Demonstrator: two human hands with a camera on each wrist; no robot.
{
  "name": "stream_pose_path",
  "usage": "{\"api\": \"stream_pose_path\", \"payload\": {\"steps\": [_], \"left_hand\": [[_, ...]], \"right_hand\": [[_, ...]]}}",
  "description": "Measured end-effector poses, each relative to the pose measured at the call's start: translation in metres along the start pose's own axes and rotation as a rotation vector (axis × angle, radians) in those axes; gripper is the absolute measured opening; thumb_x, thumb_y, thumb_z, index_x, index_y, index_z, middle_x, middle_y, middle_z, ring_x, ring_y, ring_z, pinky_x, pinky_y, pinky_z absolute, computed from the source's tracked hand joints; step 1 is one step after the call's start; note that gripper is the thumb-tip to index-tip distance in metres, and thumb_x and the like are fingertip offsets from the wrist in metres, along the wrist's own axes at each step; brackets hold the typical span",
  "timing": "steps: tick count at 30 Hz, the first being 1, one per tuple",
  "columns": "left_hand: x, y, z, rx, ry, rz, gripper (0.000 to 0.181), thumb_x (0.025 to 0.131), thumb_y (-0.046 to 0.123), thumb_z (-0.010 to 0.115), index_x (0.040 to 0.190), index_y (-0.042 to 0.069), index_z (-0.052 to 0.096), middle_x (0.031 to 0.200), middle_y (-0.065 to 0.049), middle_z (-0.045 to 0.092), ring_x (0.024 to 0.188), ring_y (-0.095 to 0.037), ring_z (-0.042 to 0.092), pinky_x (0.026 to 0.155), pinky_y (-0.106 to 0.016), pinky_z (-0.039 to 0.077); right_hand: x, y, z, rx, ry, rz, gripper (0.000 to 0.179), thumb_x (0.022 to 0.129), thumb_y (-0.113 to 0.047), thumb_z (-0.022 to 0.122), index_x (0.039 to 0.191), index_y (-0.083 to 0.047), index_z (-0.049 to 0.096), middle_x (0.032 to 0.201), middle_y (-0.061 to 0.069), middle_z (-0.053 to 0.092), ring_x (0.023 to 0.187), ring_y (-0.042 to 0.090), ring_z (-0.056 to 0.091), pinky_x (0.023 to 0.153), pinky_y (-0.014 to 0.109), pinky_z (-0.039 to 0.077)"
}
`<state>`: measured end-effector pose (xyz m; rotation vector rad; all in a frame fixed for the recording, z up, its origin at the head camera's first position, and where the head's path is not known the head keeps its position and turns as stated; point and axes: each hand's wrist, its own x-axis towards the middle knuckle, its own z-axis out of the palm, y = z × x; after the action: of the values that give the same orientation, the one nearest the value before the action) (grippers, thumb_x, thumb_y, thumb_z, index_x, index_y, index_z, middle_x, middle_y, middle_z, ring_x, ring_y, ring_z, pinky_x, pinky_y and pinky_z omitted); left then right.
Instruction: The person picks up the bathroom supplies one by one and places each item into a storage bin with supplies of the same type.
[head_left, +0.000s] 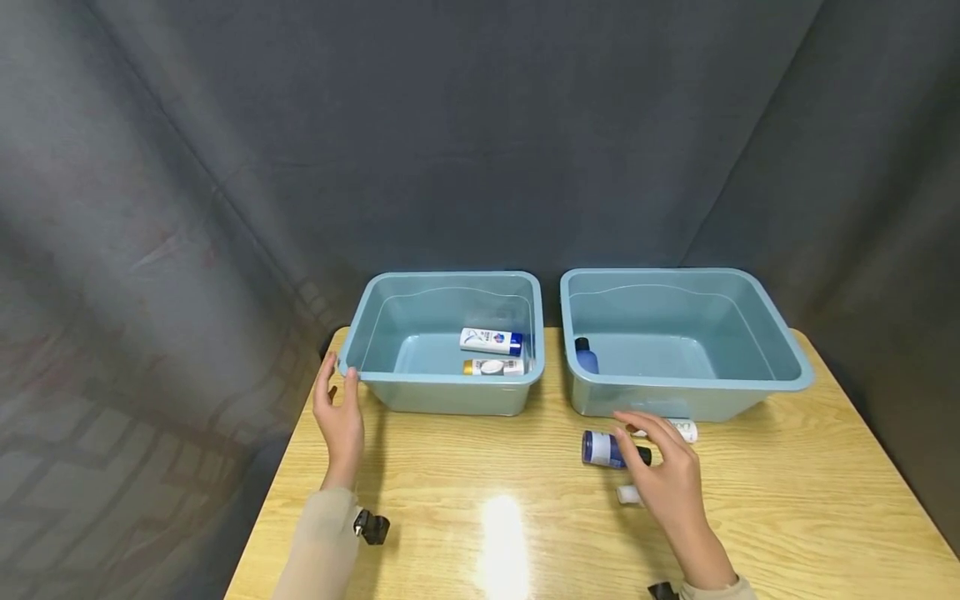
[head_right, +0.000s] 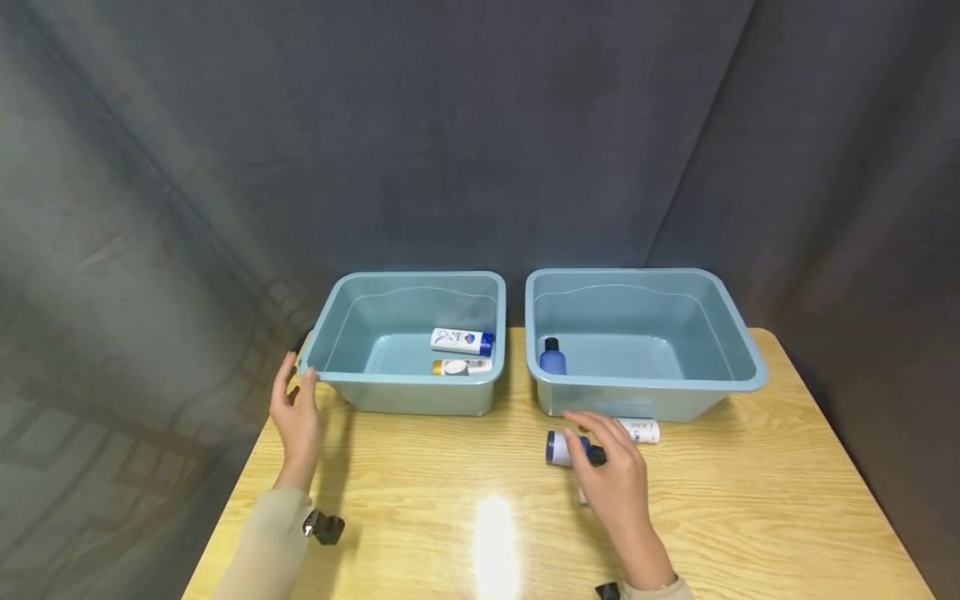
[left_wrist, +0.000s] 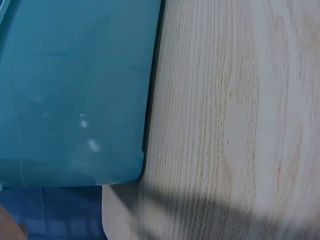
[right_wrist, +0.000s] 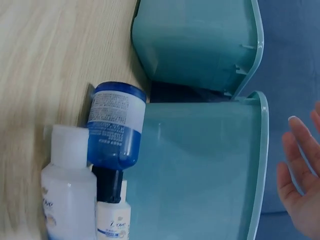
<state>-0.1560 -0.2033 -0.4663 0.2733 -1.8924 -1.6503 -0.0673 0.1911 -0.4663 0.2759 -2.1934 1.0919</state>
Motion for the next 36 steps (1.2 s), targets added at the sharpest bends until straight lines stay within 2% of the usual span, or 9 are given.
{"api": "stream_pose_path", "payload": {"steps": [3,6,9,13,16,24,28,31,36], "left_hand": [[-0.003,0.005,-0.002,0.001,0.039,0.018,0.042,0.1,0.01,0.059,0.14,0.001,0.053,0.146,-0.013,0.049,0.133,-0.026,0.04,0.105,-0.049,0.027],[-0.008,0.016,-0.005,-0.013,0.068,0.05,0.039,0.099,0.006,0.058,0.136,-0.004,0.055,0.14,-0.02,0.053,0.128,-0.027,0.043,0.102,-0.048,0.03],[-0.011,0.019,-0.008,-0.041,0.088,0.087,0.035,0.099,0.006,0.058,0.133,-0.005,0.058,0.135,-0.023,0.055,0.12,-0.021,0.047,0.098,-0.038,0.033],[-0.015,0.022,-0.01,-0.094,0.079,0.14,0.033,0.1,0.004,0.056,0.129,-0.01,0.057,0.129,-0.027,0.057,0.109,-0.018,0.051,0.09,-0.028,0.035],[-0.019,0.027,-0.01,-0.106,0.055,0.166,0.031,0.099,0.001,0.056,0.127,-0.013,0.057,0.125,-0.027,0.059,0.106,-0.018,0.053,0.088,-0.027,0.036],[-0.031,0.037,-0.007,-0.099,-0.048,0.189,0.031,0.098,-0.004,0.056,0.125,-0.016,0.054,0.12,-0.023,0.063,0.105,-0.019,0.054,0.085,-0.024,0.038],[-0.035,0.027,-0.001,-0.119,-0.135,0.208,0.029,0.097,-0.006,0.056,0.125,-0.015,0.056,0.12,-0.023,0.063,0.106,-0.016,0.053,0.085,-0.025,0.038],[-0.038,0.017,0.004,-0.117,-0.198,0.205,0.029,0.097,-0.006,0.056,0.125,-0.01,0.059,0.121,-0.019,0.064,0.105,-0.013,0.055,0.085,-0.024,0.039],[-0.047,0.012,0.013,-0.094,-0.3,0.191,0.029,0.097,-0.003,0.057,0.126,-0.002,0.062,0.122,-0.016,0.064,0.106,-0.021,0.056,0.087,-0.023,0.04]], "right_hand": [[-0.001,0.002,-0.003,-0.003,0.01,0.01,0.032,0.075,0.013,0.076,0.104,0.001,0.073,0.099,0.016,0.071,0.093,-0.003,0.057,0.087,0.009,0.041],[-0.003,0.004,-0.006,-0.006,0.024,0.012,0.031,0.074,0.014,0.076,0.103,0.002,0.073,0.097,0.015,0.071,0.091,-0.003,0.057,0.085,0.009,0.041],[-0.006,0.007,-0.007,-0.002,0.054,0.0,0.036,0.071,0.018,0.076,0.102,0.0,0.074,0.096,0.014,0.071,0.089,-0.001,0.058,0.083,0.009,0.04],[-0.009,0.011,-0.008,-0.018,0.075,-0.008,0.038,0.071,0.018,0.076,0.103,-0.002,0.075,0.097,0.014,0.071,0.088,0.001,0.059,0.081,0.008,0.039],[-0.011,0.014,-0.011,-0.036,0.073,-0.003,0.038,0.071,0.017,0.076,0.104,-0.003,0.075,0.097,0.014,0.071,0.088,-0.001,0.059,0.08,0.01,0.039],[-0.014,0.018,-0.017,-0.023,0.06,0.037,0.037,0.073,0.018,0.075,0.104,-0.002,0.075,0.099,0.006,0.072,0.088,-0.006,0.058,0.079,0.01,0.04],[-0.014,0.022,-0.018,-0.008,0.077,0.036,0.037,0.073,0.02,0.074,0.104,-0.001,0.075,0.098,0.013,0.072,0.088,-0.006,0.059,0.079,0.009,0.039],[-0.016,0.025,-0.02,-0.024,0.083,0.055,0.037,0.072,0.02,0.074,0.104,-0.001,0.075,0.098,0.012,0.072,0.089,-0.008,0.057,0.079,0.009,0.039],[-0.018,0.027,-0.025,-0.047,0.087,0.093,0.037,0.074,0.019,0.074,0.105,-0.002,0.075,0.096,0.01,0.072,0.087,-0.007,0.057,0.079,0.007,0.038]]}}
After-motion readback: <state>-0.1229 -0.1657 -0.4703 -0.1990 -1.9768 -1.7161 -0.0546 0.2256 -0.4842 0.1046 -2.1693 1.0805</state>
